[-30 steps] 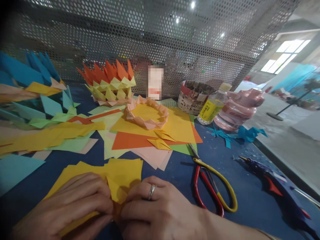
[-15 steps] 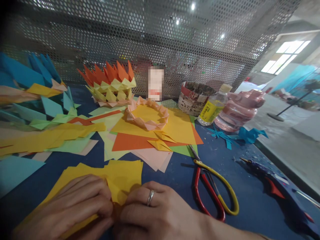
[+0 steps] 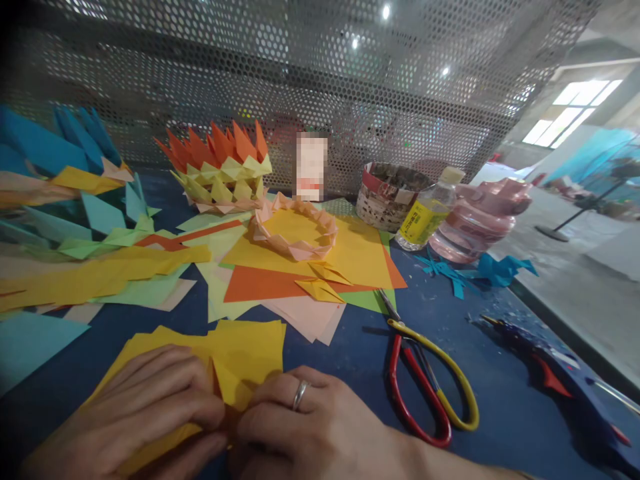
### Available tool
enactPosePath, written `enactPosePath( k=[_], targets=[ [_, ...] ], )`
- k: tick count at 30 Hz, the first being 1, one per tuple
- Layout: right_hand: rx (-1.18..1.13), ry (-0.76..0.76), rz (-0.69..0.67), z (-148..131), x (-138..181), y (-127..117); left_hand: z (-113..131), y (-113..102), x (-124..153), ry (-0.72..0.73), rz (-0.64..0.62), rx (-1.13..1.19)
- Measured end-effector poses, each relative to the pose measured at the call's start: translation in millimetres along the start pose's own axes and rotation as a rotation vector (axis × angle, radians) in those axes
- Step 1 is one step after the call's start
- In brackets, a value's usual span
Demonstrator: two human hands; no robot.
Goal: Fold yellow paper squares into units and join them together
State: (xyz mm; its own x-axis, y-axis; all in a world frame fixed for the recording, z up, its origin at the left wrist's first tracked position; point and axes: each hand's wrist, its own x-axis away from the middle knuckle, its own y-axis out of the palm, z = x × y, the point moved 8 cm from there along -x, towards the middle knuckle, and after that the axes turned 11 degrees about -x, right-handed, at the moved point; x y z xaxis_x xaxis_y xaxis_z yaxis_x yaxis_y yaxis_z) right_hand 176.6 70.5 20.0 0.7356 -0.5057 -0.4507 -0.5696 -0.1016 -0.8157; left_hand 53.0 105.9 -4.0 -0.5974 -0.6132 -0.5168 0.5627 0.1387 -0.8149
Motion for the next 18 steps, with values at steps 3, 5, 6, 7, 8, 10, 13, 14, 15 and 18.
enactPosePath(
  k=[3, 5, 6, 7, 8, 10, 13, 14, 15, 18],
  targets=[
    [-0.01, 0.008, 0.024, 0.4, 0.6, -2.1, -1.7, 0.3, -0.5, 0.05, 0.016, 0.007],
    [-0.005, 0.075, -0.065, 1.5, -1.5, -2.3, -2.9, 2.0, -1.0, 0.053, 0.003, -0.008],
    [-0.009, 0.079, -0.067, -0.4, -2.8, -6.0, -3.8, 3.0, -1.1, 0.044, -0.007, -0.016],
    [-0.013, 0.081, -0.066, -2.1, -3.8, -9.0, -4.2, 3.8, -1.0, 0.039, -0.014, -0.022],
    [-0.015, 0.083, -0.047, -3.1, -4.4, -12.1, -4.1, 4.4, -0.6, 0.037, -0.017, -0.024],
    [-0.022, 0.064, 0.017, -4.8, -4.0, -16.6, -3.8, 6.6, 0.4, 0.037, -0.037, -0.03],
    [-0.052, 0.108, 0.023, 0.5, -0.4, -11.7, -5.6, 7.2, 1.3, 0.015, -0.04, -0.041],
    [-0.068, 0.124, 0.005, 2.0, 0.5, -9.2, -6.4, 6.8, 1.2, 0.007, -0.038, -0.04],
    [-0.079, 0.127, -0.009, 2.1, 0.9, -7.7, -7.3, 6.5, 1.0, -0.001, -0.039, -0.039],
    [-0.081, 0.106, -0.006, -1.2, -1.0, -10.6, -9.5, 5.8, 0.5, -0.008, -0.049, -0.038]
  ],
)
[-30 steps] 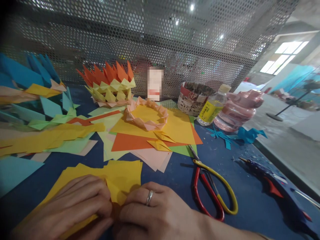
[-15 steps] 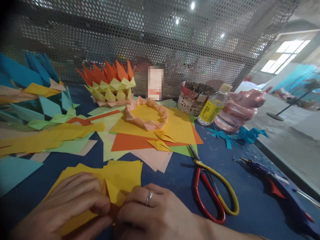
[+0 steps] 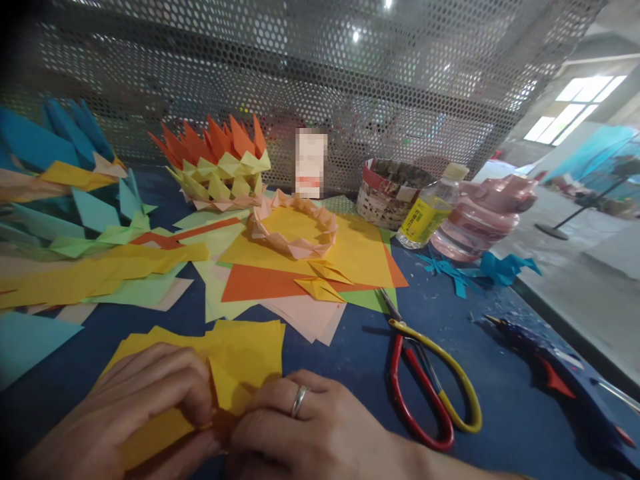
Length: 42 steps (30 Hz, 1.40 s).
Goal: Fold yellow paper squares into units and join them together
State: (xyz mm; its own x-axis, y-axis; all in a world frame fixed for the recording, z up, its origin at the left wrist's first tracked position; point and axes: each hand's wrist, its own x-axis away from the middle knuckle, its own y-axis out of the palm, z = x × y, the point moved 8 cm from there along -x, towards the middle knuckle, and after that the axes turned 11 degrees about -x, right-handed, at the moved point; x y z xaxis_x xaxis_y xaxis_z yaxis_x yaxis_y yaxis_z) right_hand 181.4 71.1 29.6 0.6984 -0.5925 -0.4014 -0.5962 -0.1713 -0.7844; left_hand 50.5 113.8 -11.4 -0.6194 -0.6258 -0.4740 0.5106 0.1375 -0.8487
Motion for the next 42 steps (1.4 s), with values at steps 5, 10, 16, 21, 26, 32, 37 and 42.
enactPosePath(
  k=[5, 10, 16, 21, 26, 32, 37, 42],
  targets=[
    [0.006, 0.013, 0.013, 3.3, -1.4, 3.3, -1.2, -0.9, 1.7, -0.036, -0.014, -0.003],
    [0.046, -0.129, 0.172, 7.1, 10.4, 13.4, -11.0, 2.5, 5.2, -0.254, -0.075, 0.046],
    [0.065, -0.071, 0.004, 3.8, 6.5, 12.9, -15.4, -2.1, 6.3, -0.153, -0.046, 0.009],
    [0.062, -0.04, -0.018, -1.0, 0.9, 3.3, -14.0, -3.7, 5.9, -0.118, -0.041, -0.018],
    [0.052, -0.111, 0.051, -5.8, -0.5, -2.5, -11.2, -6.4, 3.8, -0.105, -0.034, -0.029],
    [0.025, -0.041, -0.051, -14.2, -4.0, -16.1, -13.1, -4.7, 7.1, -0.108, -0.016, 0.006],
    [0.127, 0.069, 0.084, 2.2, -4.6, -19.7, -13.2, -4.6, 4.8, -0.122, -0.012, 0.022],
    [0.182, 0.02, -0.013, 5.6, -11.0, -9.6, -8.2, -6.9, 2.9, -0.086, 0.014, 0.006]
  ],
)
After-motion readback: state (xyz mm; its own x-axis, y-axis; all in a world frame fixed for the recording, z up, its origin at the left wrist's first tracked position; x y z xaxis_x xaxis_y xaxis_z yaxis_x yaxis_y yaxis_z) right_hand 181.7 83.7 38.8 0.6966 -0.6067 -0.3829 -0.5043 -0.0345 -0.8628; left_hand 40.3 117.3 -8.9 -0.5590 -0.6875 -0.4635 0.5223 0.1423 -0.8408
